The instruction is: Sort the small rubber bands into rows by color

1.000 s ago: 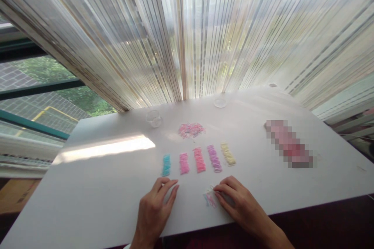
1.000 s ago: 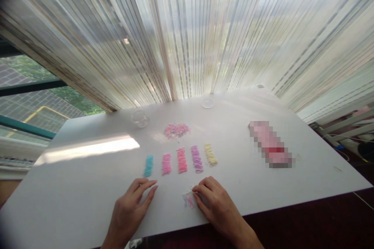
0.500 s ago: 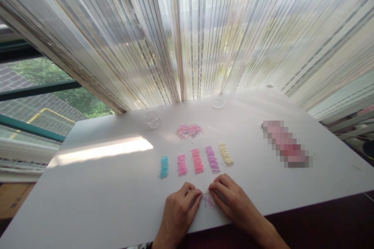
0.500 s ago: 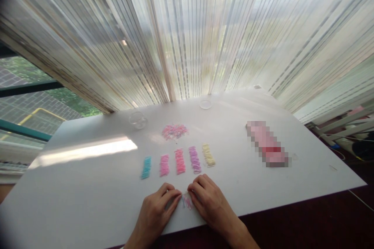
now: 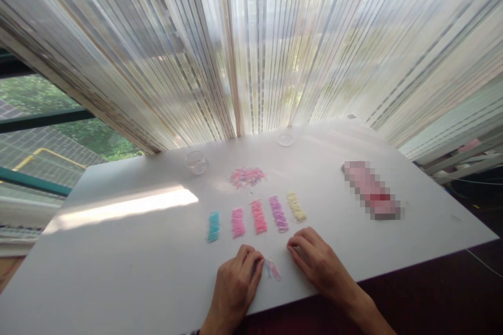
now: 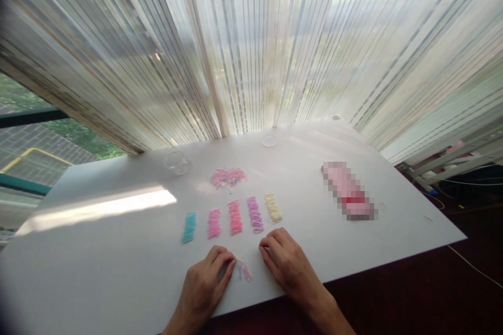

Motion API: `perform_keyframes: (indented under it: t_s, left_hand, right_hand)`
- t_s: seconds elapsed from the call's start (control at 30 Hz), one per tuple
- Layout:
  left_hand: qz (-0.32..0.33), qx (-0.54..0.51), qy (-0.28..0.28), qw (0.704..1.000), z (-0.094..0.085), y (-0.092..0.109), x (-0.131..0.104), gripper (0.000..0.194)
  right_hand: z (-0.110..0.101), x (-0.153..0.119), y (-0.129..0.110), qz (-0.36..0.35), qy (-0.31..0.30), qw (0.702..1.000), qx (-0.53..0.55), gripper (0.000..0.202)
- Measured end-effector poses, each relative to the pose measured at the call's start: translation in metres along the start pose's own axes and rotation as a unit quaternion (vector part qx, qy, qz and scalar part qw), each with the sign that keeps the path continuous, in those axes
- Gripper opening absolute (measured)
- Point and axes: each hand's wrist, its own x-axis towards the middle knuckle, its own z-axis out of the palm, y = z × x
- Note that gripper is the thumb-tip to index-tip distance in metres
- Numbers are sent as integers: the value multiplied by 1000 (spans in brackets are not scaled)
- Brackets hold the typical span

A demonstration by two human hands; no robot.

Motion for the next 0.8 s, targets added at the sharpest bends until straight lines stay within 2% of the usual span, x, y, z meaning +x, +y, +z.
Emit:
perform_keyframes:
  t_s: [0.13, 0.27, 0.37, 0.53, 0.7, 0.8]
  left_hand:
    - [-12, 2, 8, 1000, -2, 1, 2, 30]
    - [-24, -11, 12, 1000, -6, 2, 6, 28]
    - [-36, -14, 20, 999, -7, 5, 9, 26]
    - [-40, -17, 36, 998, -6, 13, 19, 25]
    - [-23, -16, 14, 999, -1, 23, 29, 25]
    - [-21, -22, 11, 999, 2, 28, 32, 26]
  right_hand:
    - [-26, 11, 27, 22, 65, 997, -44, 12]
    - [-35, 22, 49, 9, 26, 998, -53, 14]
    - [-35, 23, 53, 11, 30, 998, -55, 17]
    - [-33, 10, 28, 27, 70, 996, -41, 17]
    - [-22, 4, -11, -14, 2, 999, 31, 22]
    - [-14, 5, -20, -20, -8, 999, 31, 13]
